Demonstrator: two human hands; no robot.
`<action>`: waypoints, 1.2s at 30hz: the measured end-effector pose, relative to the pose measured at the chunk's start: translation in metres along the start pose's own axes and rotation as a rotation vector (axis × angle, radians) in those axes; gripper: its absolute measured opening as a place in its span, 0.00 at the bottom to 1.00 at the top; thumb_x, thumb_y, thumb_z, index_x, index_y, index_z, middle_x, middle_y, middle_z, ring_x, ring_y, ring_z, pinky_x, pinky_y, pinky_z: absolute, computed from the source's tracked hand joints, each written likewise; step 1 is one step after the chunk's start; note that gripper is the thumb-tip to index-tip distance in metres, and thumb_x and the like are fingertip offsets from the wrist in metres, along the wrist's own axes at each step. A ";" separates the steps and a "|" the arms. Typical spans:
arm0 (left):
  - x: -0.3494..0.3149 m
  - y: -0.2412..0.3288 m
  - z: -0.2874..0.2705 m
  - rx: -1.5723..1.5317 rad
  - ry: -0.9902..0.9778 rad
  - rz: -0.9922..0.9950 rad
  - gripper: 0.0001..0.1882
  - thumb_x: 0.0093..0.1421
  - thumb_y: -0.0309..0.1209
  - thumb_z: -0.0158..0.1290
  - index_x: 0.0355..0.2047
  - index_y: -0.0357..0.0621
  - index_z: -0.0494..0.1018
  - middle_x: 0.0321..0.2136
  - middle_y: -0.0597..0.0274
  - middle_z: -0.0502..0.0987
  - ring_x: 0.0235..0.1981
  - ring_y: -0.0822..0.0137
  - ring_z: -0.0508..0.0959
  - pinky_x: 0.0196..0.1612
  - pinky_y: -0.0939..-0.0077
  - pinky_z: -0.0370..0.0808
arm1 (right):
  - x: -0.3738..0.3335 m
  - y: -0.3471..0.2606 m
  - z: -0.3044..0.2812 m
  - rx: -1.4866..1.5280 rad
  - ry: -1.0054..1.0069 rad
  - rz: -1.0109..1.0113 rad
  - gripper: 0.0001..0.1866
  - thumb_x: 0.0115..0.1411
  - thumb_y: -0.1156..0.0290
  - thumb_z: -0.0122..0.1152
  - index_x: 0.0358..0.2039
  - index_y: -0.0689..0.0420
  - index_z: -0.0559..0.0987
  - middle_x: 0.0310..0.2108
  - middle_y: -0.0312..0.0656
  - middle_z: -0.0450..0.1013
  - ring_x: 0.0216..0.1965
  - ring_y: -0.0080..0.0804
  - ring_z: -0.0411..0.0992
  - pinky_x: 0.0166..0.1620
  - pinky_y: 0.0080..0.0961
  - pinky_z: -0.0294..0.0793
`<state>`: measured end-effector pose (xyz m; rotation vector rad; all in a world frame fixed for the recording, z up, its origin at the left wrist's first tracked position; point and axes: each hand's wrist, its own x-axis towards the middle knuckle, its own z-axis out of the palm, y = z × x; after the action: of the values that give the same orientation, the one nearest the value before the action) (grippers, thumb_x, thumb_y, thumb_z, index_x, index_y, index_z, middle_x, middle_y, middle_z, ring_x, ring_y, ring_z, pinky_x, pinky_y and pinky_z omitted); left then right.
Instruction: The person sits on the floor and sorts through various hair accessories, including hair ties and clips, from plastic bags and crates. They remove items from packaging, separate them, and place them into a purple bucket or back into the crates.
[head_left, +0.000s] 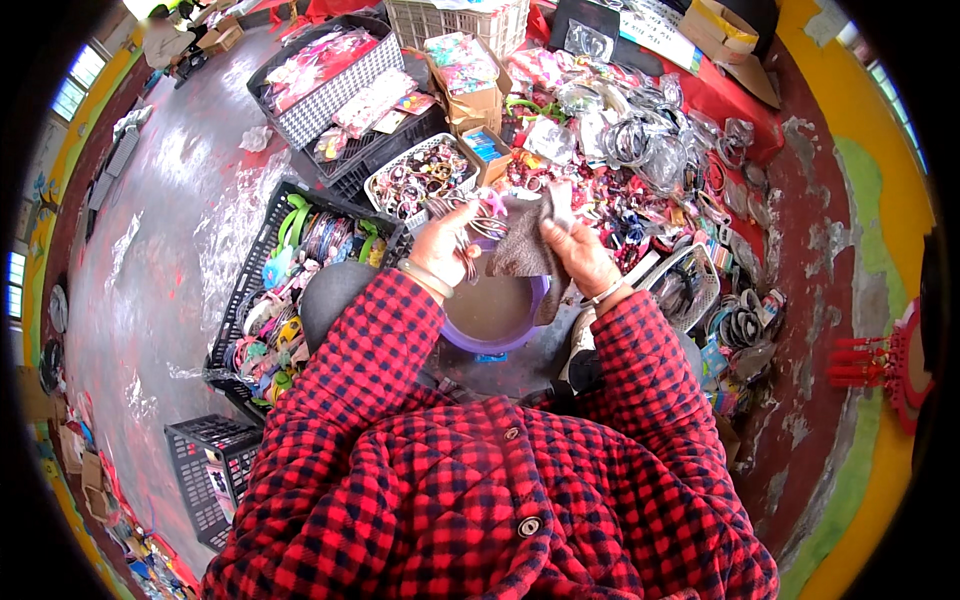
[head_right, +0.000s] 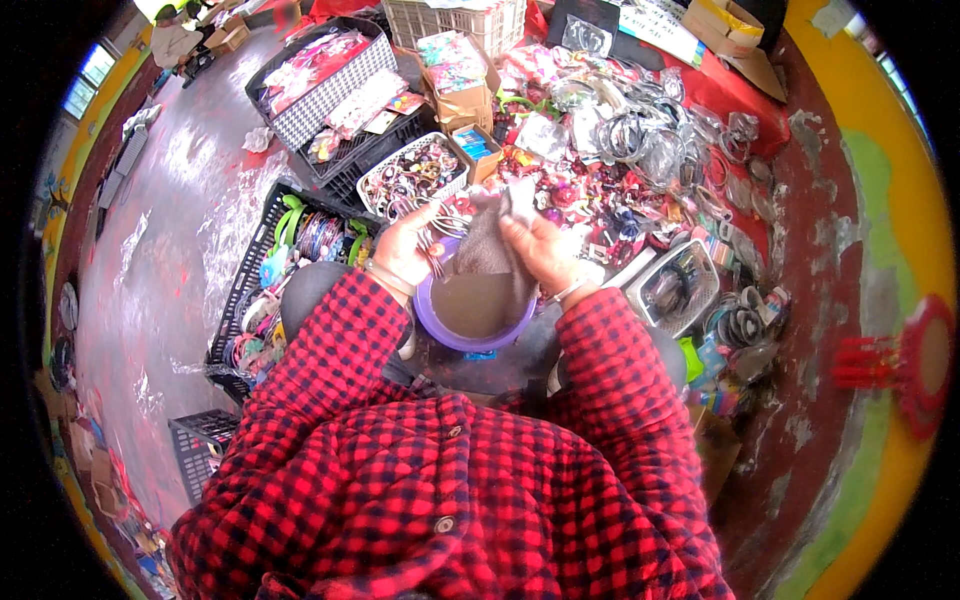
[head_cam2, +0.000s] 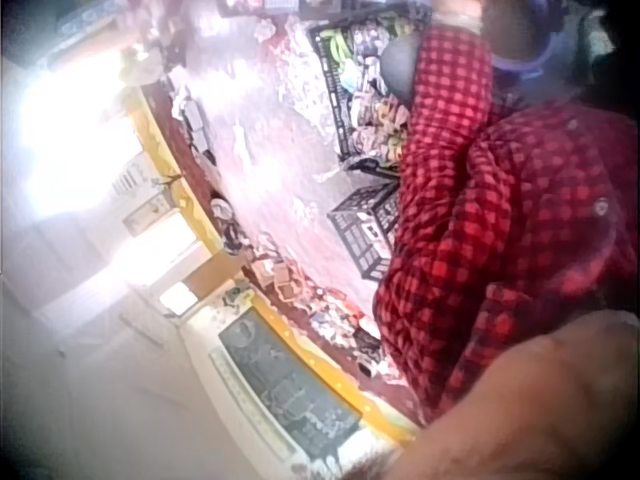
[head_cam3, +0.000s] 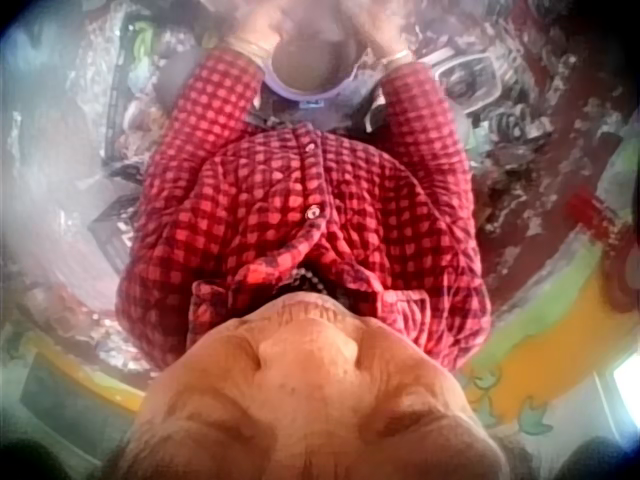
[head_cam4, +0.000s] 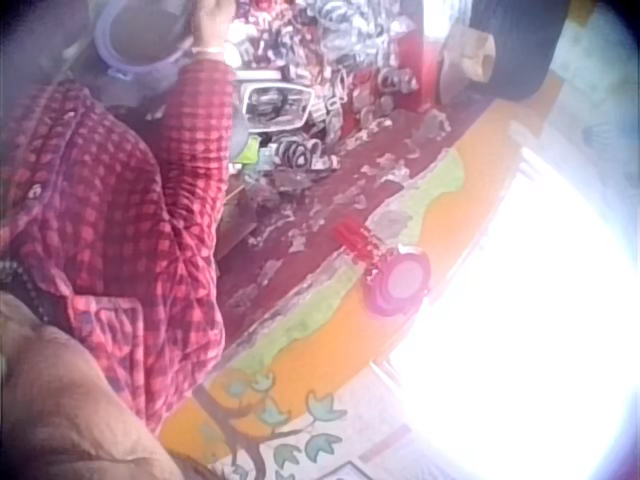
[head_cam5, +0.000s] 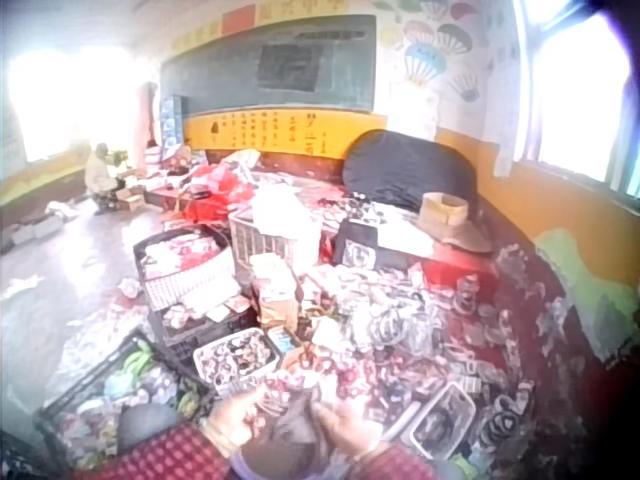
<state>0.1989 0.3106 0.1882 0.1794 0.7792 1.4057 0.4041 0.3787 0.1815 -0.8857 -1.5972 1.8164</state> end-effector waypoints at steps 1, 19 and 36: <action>0.001 0.004 -0.002 -0.036 0.003 0.014 0.09 0.59 0.33 0.48 0.36 0.44 0.72 0.28 0.66 0.76 0.24 0.77 0.74 0.17 0.88 0.61 | 0.001 -0.005 -0.001 0.089 0.059 -0.014 0.17 0.61 0.64 0.50 0.47 0.60 0.70 0.38 0.33 0.70 0.39 0.19 0.66 0.43 0.18 0.67; -0.002 0.011 0.003 0.097 0.055 0.097 0.08 0.59 0.34 0.49 0.34 0.44 0.70 0.27 0.62 0.76 0.22 0.70 0.75 0.17 0.85 0.62 | -0.013 -0.051 -0.032 0.366 0.055 0.005 0.18 0.58 0.67 0.53 0.48 0.60 0.69 0.36 0.34 0.71 0.36 0.20 0.69 0.40 0.19 0.69; -0.009 0.008 0.002 -0.134 -0.164 -0.012 0.12 0.59 0.37 0.49 0.37 0.41 0.69 0.30 0.60 0.77 0.29 0.71 0.76 0.17 0.87 0.59 | -0.015 -0.040 0.008 -0.187 -0.354 0.115 0.12 0.59 0.68 0.54 0.40 0.62 0.75 0.28 0.29 0.70 0.29 0.14 0.65 0.32 0.15 0.66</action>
<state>0.1937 0.3050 0.1978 0.1830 0.5481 1.4074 0.4063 0.3678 0.2235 -0.7803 -1.9982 2.0152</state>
